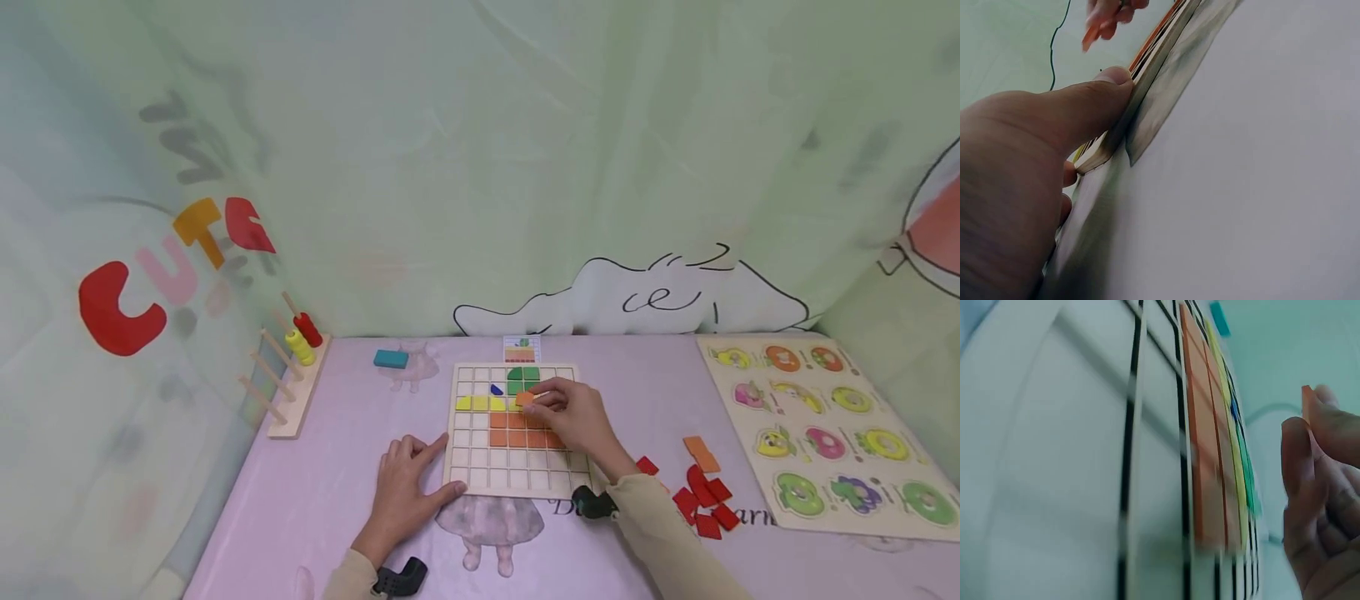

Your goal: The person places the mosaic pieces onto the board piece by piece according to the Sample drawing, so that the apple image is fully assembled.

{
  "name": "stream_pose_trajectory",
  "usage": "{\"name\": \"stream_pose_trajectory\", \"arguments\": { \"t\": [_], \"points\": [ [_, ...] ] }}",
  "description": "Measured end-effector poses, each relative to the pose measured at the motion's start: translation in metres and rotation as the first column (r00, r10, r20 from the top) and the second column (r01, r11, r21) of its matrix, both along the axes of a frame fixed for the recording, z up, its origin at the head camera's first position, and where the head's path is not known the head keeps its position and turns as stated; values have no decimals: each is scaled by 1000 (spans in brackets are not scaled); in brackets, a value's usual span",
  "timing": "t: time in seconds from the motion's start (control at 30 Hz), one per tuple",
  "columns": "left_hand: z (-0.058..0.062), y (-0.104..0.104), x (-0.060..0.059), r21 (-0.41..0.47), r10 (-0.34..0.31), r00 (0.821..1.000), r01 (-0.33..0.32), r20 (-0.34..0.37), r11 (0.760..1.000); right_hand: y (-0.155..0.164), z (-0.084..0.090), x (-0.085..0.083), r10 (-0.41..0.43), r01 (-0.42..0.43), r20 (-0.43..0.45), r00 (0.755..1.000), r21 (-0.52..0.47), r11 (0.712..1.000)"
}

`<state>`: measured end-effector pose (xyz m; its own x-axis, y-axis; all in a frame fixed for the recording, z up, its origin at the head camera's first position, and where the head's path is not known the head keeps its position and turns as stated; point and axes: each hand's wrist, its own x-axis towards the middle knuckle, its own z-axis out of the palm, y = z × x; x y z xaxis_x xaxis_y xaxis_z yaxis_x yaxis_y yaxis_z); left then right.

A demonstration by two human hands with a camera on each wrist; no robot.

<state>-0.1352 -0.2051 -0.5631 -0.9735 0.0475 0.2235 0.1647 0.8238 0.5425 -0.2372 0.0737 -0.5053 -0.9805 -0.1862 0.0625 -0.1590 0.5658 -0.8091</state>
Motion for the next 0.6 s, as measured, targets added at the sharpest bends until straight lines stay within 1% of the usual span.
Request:
{"name": "stream_pose_trajectory", "arguments": {
  "t": [0.13, 0.27, 0.43, 0.6],
  "points": [
    [-1, 1, -1, -2, -8, 1000, 8, 5, 1000, -28, 3, -3, 69, -69, -10, 998, 67, 995],
    [-2, 1, -1, -5, -15, 1000, 16, 9, 1000, -47, 6, -2, 112, -110, -1, 994, 151, 982],
    [-1, 1, -1, -10, -19, 1000, 19, 2, 1000, -58, 4, 0, 130, -132, 23, 991, 214, 968],
    [-2, 0, -1, -19, -11, 1000, 11, 2, 1000, -61, 0, 0, 141, -138, 5, 990, 250, 958]
  ]
}}
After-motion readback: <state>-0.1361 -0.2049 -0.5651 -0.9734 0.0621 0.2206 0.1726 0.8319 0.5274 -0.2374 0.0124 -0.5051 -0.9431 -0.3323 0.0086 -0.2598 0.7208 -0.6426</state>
